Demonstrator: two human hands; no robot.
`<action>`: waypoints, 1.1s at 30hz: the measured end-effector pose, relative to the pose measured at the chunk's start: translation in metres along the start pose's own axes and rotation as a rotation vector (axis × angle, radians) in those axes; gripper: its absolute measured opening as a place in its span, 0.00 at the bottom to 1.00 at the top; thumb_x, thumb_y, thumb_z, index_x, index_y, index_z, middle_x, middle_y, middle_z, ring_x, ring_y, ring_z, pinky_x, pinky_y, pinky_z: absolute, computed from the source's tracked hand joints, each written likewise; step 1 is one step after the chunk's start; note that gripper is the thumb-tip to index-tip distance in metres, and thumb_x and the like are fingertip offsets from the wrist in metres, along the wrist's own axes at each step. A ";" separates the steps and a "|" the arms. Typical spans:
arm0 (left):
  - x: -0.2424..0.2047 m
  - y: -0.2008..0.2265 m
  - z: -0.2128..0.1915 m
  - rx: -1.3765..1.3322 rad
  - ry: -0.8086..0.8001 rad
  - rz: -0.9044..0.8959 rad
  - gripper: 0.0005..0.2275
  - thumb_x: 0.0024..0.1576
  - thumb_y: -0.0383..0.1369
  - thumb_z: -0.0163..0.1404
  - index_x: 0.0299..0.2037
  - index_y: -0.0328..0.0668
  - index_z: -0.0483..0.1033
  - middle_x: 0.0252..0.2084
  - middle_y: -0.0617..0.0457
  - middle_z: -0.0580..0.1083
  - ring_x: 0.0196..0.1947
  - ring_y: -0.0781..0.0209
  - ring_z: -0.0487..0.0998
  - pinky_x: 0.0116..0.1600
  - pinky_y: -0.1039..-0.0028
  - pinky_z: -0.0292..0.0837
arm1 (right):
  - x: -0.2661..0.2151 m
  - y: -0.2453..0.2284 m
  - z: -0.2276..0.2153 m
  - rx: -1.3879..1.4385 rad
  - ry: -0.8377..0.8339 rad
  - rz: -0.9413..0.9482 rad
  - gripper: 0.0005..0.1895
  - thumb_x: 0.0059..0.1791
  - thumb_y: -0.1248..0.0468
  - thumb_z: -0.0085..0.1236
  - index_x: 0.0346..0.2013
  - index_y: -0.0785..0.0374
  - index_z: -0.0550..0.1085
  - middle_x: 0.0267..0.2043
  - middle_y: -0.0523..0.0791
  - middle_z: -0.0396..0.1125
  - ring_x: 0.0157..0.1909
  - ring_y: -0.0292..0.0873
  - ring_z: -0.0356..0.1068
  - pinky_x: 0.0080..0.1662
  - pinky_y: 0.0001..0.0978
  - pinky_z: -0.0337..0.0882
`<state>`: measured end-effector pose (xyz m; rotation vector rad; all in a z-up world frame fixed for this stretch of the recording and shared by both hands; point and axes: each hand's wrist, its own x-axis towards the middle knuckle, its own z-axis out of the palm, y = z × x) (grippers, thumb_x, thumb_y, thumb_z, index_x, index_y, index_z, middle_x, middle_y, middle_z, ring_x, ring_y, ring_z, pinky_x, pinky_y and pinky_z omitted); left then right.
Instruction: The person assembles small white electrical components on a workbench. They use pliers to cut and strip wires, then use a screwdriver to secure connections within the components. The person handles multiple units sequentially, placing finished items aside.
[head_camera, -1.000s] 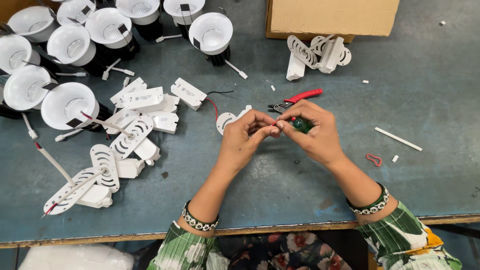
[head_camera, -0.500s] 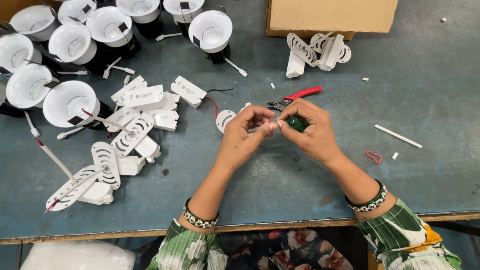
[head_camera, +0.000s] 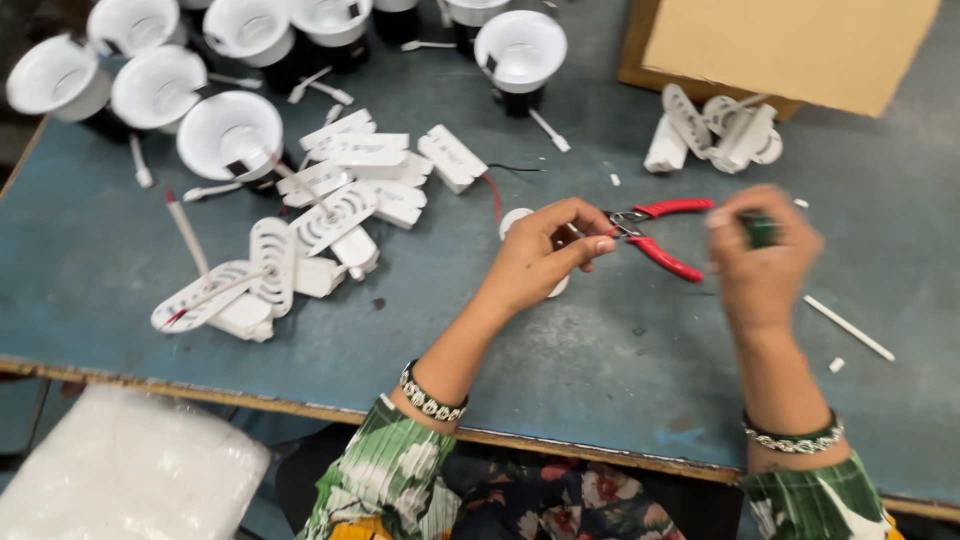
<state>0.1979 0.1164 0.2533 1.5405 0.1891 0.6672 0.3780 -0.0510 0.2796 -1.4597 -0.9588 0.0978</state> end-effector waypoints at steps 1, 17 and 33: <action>0.001 -0.002 0.000 0.001 -0.053 -0.006 0.09 0.59 0.34 0.59 0.43 0.39 0.79 0.34 0.58 0.78 0.28 0.72 0.77 0.34 0.80 0.73 | 0.003 0.002 -0.002 0.133 0.050 0.024 0.04 0.56 0.69 0.59 0.38 0.64 0.72 0.33 0.43 0.68 0.24 0.32 0.62 0.28 0.23 0.62; -0.001 -0.007 -0.002 0.355 -0.894 -0.081 0.10 0.49 0.39 0.62 0.37 0.45 0.84 0.33 0.59 0.83 0.25 0.69 0.81 0.29 0.75 0.77 | 0.085 -0.105 0.240 -0.771 -0.895 -0.770 0.42 0.39 0.34 0.69 0.60 0.52 0.72 0.61 0.50 0.64 0.47 0.56 0.74 0.44 0.47 0.74; 0.002 -0.016 -0.001 0.331 -0.921 -0.088 0.14 0.48 0.43 0.62 0.39 0.47 0.84 0.33 0.57 0.83 0.25 0.68 0.82 0.31 0.75 0.76 | 0.126 -0.083 0.356 -1.159 -1.437 -0.659 0.60 0.25 0.40 0.78 0.70 0.32 0.59 0.70 0.44 0.58 0.59 0.56 0.70 0.57 0.47 0.71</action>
